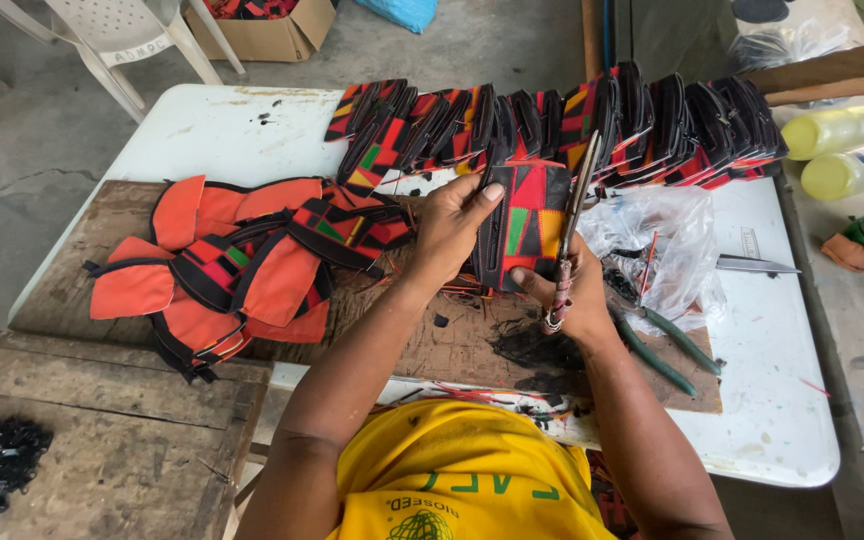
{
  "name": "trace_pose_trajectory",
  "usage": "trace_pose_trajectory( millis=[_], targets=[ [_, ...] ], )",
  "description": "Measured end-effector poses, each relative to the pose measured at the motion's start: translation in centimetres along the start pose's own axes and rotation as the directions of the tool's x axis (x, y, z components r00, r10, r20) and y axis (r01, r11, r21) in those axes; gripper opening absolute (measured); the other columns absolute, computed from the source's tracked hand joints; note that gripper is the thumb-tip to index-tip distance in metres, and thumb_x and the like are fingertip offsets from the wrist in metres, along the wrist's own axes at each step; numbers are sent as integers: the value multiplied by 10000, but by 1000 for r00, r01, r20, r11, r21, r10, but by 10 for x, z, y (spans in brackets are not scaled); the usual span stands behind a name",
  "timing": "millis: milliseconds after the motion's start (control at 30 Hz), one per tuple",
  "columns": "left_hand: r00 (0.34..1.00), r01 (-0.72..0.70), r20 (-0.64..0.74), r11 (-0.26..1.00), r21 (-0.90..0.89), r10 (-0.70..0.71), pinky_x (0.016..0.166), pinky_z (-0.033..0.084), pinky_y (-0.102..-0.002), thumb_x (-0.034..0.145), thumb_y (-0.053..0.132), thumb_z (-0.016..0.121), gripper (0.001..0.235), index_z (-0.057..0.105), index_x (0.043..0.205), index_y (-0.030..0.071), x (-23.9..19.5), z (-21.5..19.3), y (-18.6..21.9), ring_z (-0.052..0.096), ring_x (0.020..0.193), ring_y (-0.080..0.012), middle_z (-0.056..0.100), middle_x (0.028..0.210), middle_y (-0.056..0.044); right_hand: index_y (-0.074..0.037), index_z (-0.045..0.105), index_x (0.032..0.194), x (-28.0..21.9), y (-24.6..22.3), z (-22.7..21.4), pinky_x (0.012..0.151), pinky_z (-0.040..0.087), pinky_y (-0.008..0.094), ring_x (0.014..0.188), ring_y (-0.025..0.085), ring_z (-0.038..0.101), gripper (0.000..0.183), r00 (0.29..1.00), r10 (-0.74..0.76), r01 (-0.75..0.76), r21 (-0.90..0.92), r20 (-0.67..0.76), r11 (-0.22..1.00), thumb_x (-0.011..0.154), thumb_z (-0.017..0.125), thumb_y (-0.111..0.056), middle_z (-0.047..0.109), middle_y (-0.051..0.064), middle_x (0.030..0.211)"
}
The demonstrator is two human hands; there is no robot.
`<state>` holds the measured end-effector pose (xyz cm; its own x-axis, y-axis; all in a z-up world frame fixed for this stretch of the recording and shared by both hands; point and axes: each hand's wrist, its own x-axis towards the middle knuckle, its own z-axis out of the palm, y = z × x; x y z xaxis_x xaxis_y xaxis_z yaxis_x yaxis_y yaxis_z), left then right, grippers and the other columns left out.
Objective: The person trims excess threads and fabric from small patterned pouches using scissors and pliers. They handle each pouch individually, snipping loose threads and adjusting the edges before placing the finished items on the table.
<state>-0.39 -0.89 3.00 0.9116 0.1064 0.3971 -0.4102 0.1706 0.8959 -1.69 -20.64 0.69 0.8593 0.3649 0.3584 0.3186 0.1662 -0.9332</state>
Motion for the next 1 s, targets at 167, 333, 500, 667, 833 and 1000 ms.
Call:
trace_pose_trajectory(
  millis=[167,333,500,667,833,1000],
  targets=[
    [999,-23,48,999,27,22,662,413,-211,1054,214,699,237,724,1064,-22,3,-5,9,477,766,-20,621,858,47,-19,622,1221,-5,17,-9,838,549,266,923,99,657,446,997,78,-79,-76,-16,994,847,838,-128,717,28,1048],
    [930,-53,363,952,301,-63,774,575,-235,957,171,733,281,722,1150,-32,18,-34,63,670,880,-47,759,958,-26,-25,616,1080,-8,11,-24,656,456,331,719,183,562,395,943,318,-320,-1,94,948,960,742,-379,606,51,833],
    [847,-175,504,805,566,-170,893,573,-279,856,108,758,413,692,1257,35,25,-33,110,751,995,-135,784,1128,-120,-161,557,1112,-16,-14,-26,789,456,282,849,132,523,333,943,310,-258,-322,123,911,867,697,-337,562,-13,893],
    [746,-344,642,723,599,-176,959,548,-332,822,119,767,490,675,1301,68,27,-12,127,743,1083,-244,738,1199,-163,-86,532,928,-27,-31,-32,786,451,301,832,159,507,241,965,216,-125,-468,146,875,932,687,-270,545,30,869],
    [738,-258,595,680,686,-320,916,554,-331,822,144,749,511,663,1326,119,25,0,124,758,1030,-235,749,1145,-155,-84,508,908,-33,-31,-37,756,463,312,800,165,507,243,965,243,-158,-516,100,842,885,707,-223,555,38,841],
    [732,-293,630,715,635,-259,943,545,-324,825,145,753,503,664,1318,101,24,1,118,749,1058,-234,743,1175,-157,-84,515,894,-35,-28,-38,746,471,316,775,170,523,245,966,252,-172,-572,63,802,884,717,-223,574,35,830]
  ],
)
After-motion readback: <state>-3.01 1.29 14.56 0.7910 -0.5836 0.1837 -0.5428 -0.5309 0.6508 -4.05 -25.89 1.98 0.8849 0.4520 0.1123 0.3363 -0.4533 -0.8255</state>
